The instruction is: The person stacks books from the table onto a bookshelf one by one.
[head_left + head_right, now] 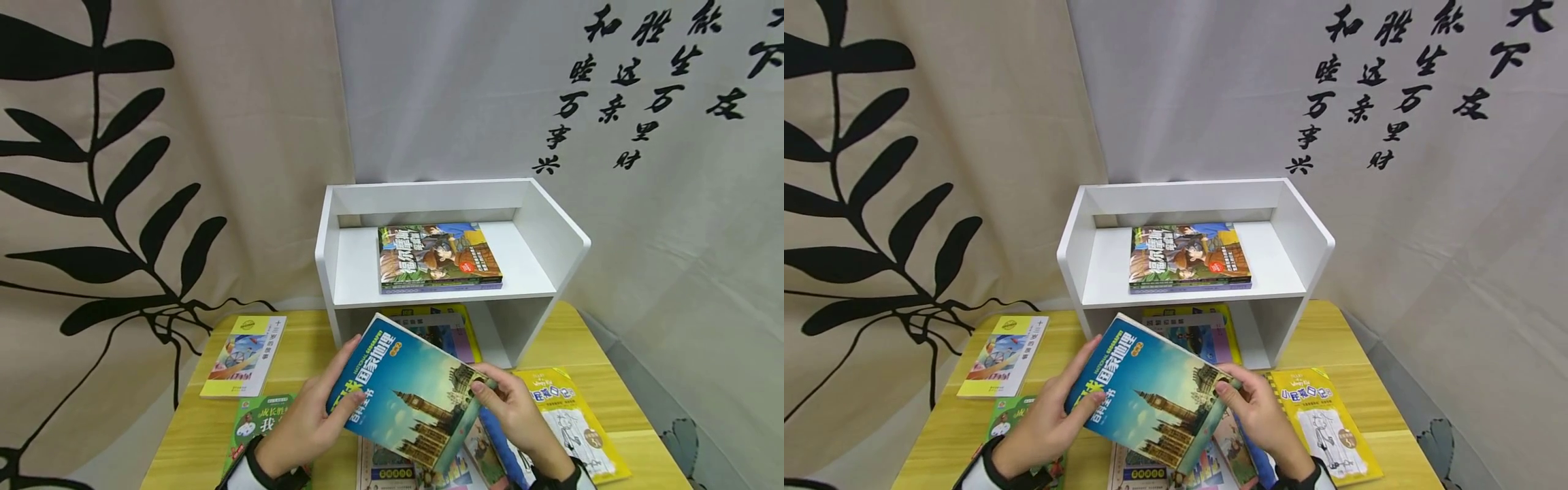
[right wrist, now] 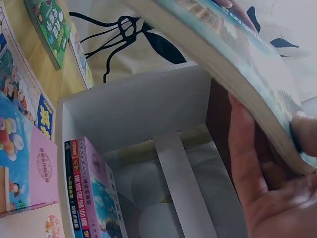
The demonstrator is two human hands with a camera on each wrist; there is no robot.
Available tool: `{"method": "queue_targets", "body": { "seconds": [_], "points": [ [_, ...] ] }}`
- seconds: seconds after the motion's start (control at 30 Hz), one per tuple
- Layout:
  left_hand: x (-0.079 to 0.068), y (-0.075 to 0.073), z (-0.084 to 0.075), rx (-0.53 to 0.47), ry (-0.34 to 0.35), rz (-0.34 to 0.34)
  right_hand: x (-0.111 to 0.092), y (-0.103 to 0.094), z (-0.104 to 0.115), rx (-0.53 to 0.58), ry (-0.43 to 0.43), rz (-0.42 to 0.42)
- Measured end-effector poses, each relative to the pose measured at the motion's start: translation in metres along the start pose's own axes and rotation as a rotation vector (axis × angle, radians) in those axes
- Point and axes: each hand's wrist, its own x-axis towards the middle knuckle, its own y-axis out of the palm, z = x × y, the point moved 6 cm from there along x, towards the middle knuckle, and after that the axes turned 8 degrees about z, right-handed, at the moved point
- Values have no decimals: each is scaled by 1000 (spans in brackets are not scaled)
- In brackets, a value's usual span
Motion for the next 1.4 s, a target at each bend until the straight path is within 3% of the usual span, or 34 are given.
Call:
{"method": "queue_targets", "body": {
  "seconds": [0.13,0.3,0.53,0.73,0.93,1.17,1.3,1.4],
  "points": [
    [0,1,-5,-21,49,-59,-2,1,-6,-4,56,-100],
    [3,0,-14,-16,48,-120,-5,1,-8,10,115,-213],
    [7,-14,-27,-37,11,-293,-7,13,8,175,10,-151],
    [12,-15,-34,-90,20,-361,-8,31,17,20,29,-95],
    [14,-1,-26,-134,21,-352,-8,41,11,-48,68,-87],
    [19,6,-15,-123,-73,-323,-13,34,7,-84,99,-148],
    [22,8,-16,-192,-107,-233,-14,24,11,-144,78,-157],
    [26,6,-20,-229,-92,-142,-12,15,19,-178,28,-135]
  ]
}}
